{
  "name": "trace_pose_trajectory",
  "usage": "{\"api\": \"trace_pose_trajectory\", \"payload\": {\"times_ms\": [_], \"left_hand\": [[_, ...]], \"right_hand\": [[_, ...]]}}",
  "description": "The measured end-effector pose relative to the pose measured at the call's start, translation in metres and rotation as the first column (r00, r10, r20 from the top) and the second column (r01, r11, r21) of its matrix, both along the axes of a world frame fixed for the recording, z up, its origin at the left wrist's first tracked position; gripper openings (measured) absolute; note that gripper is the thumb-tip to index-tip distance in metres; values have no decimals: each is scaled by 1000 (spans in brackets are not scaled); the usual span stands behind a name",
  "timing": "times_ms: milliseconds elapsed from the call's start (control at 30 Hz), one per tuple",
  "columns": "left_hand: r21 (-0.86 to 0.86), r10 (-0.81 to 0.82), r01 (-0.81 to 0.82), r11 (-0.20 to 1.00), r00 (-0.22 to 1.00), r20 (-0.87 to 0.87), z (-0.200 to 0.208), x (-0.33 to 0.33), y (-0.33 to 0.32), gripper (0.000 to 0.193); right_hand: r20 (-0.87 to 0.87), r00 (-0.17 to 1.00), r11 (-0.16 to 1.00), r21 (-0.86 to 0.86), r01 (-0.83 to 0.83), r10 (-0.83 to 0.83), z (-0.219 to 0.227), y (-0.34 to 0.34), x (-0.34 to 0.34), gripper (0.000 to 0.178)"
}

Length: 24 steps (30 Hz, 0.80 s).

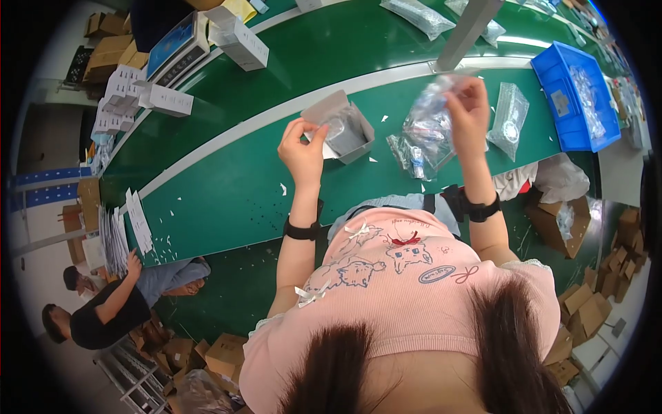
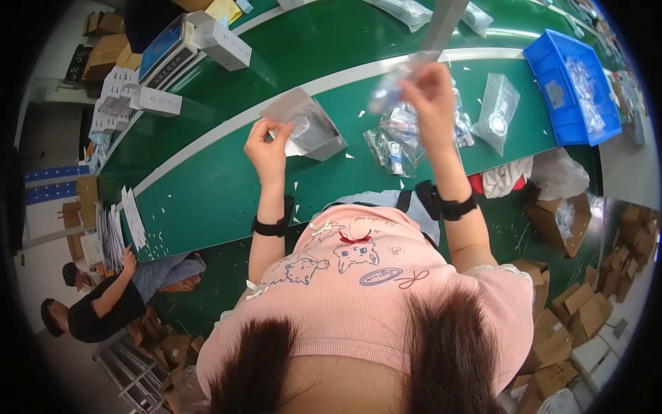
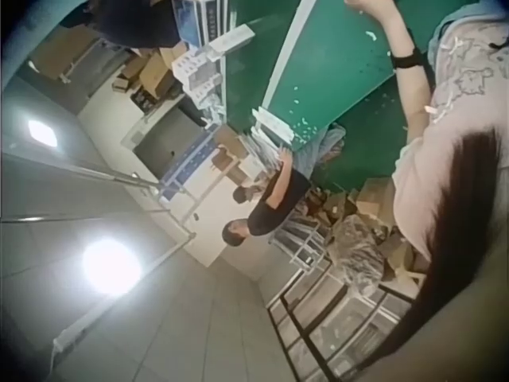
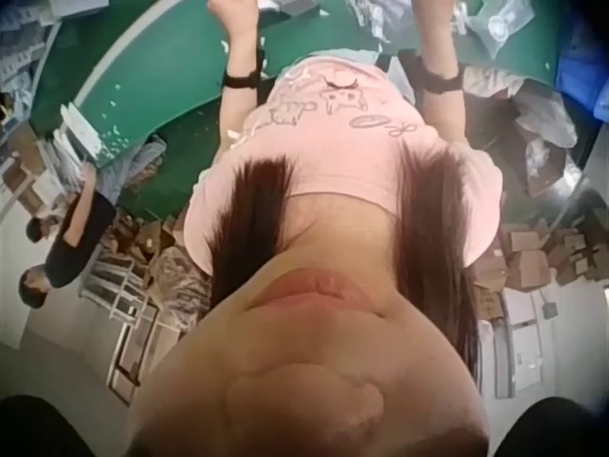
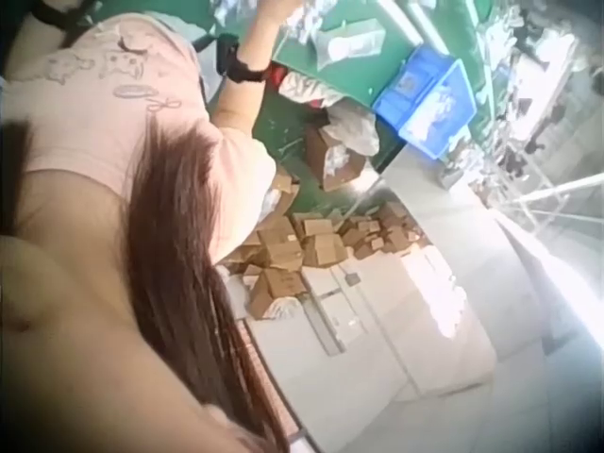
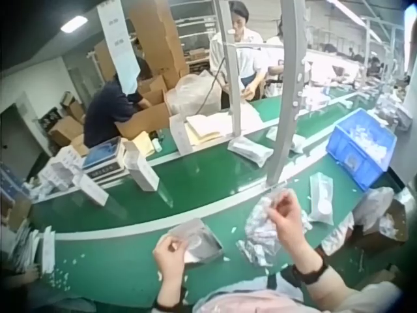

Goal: The person packages items by hand, placing a bubble-wrapped device and a small plastic bag into a white box. They then fold the box flaps closed and set the completed package aside on the green workbench before repeating the process.

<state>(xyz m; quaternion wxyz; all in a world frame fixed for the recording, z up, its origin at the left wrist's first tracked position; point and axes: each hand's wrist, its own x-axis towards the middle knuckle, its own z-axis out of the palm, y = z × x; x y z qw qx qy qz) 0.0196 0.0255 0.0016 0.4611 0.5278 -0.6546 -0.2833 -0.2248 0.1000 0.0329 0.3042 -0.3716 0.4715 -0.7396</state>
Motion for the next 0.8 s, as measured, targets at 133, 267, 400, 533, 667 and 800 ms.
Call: {"api": "trace_pose_trajectory", "payload": {"times_ms": [133, 267, 400, 533, 667, 800], "left_hand": [[-34, 4, -3, 999, 1000, 17, -6, -2, -6, 18], [-58, -12, 12, 998, 1000, -2, -4, -8, -10, 18], [-113, 7, -10, 994, 1000, -24, -13, -5, -13, 17], [138, -51, 67, 988, 992, -116, -7, 4, -7, 16], [95, -87, 184, 978, 783, -615, -25, 6, 10, 37], [316, 63, 37, 948, 952, -299, -64, 44, 14, 60]], "right_hand": [[-206, 952, 957, -136, -258, 227, 6, -20, 65, 15], [-866, 472, 950, 14, -312, 168, -18, -33, 69, 20], [-986, 81, 937, 111, -330, 146, -13, -35, 80, 22], [-975, -55, 921, 221, -321, 215, -4, -37, 90, 16], [-988, -90, 937, 146, -318, 124, -20, -42, 89, 10], [-989, 44, 949, 120, -290, 138, -11, -62, 74, 12]]}}
